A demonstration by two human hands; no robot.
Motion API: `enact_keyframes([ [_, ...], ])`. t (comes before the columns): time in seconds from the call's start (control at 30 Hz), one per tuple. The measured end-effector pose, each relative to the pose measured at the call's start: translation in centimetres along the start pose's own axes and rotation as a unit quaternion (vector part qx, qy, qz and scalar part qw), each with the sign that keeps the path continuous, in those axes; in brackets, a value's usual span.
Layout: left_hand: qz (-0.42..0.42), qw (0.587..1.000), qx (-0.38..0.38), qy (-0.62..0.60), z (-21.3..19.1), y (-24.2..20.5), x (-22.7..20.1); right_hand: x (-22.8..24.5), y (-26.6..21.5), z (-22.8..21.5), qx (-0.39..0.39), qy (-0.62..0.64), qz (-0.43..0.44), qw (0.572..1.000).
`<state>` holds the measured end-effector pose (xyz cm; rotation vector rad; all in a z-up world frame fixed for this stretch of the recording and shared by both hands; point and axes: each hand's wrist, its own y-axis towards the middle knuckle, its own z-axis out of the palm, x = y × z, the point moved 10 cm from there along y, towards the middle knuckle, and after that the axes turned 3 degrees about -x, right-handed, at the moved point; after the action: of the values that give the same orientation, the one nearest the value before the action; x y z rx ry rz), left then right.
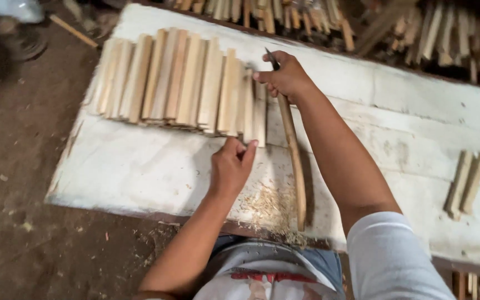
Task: Using a small hand-held blade to carve and shape the ends of thin wooden slats on a workshop table.
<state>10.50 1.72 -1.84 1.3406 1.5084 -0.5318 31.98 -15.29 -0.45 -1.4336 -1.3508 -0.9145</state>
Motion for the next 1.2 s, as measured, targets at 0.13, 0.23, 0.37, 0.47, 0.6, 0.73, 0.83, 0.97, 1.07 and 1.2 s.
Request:
enact_keyframes([
  [0.13,0.065,0.997,0.005,0.047,-1.7,-1.8,-4.6,2.0,-8.5,-5.8,0.014,0.082,0.017,0.996],
  [0.23,0.110,0.992,0.068,-0.015,0.7,-3.8,-8.9,1.9,-16.9,-10.2,0.029,0.146,0.024,0.989],
  [0.37,0.204,0.950,0.220,-0.086,7.7,-7.1,-16.4,-4.3,-27.3,-18.0,-0.021,0.220,0.046,0.974],
  [0.47,0.282,0.896,0.338,-0.068,15.6,-10.2,-22.2,-11.2,-34.3,-23.7,-0.069,0.331,0.033,0.941],
  [0.6,0.332,0.842,0.426,-0.018,30.8,-14.5,-27.5,-18.8,-42.6,-29.0,-0.119,0.508,-0.045,0.852],
  [0.73,0.307,0.862,0.403,-0.004,44.2,-17.3,-32.5,-21.1,-46.0,-30.8,-0.170,0.555,-0.074,0.811],
  [0.83,0.301,0.892,0.331,0.066,51.0,-18.4,-33.2,-21.3,-47.0,-31.2,-0.168,0.551,-0.075,0.814],
  [0.97,0.249,0.877,0.391,0.130,55.2,-18.3,-30.1,-22.4,-46.8,-32.2,-0.188,0.571,-0.069,0.796],
  [1.07,0.215,0.870,0.434,0.086,54.7,-18.4,-27.4,-23.3,-46.8,-32.2,-0.196,0.578,-0.066,0.789],
  [1.2,0.222,0.854,0.459,0.105,51.7,-17.5,-25.0,-23.6,-45.2,-31.6,-0.178,0.572,-0.058,0.799],
])
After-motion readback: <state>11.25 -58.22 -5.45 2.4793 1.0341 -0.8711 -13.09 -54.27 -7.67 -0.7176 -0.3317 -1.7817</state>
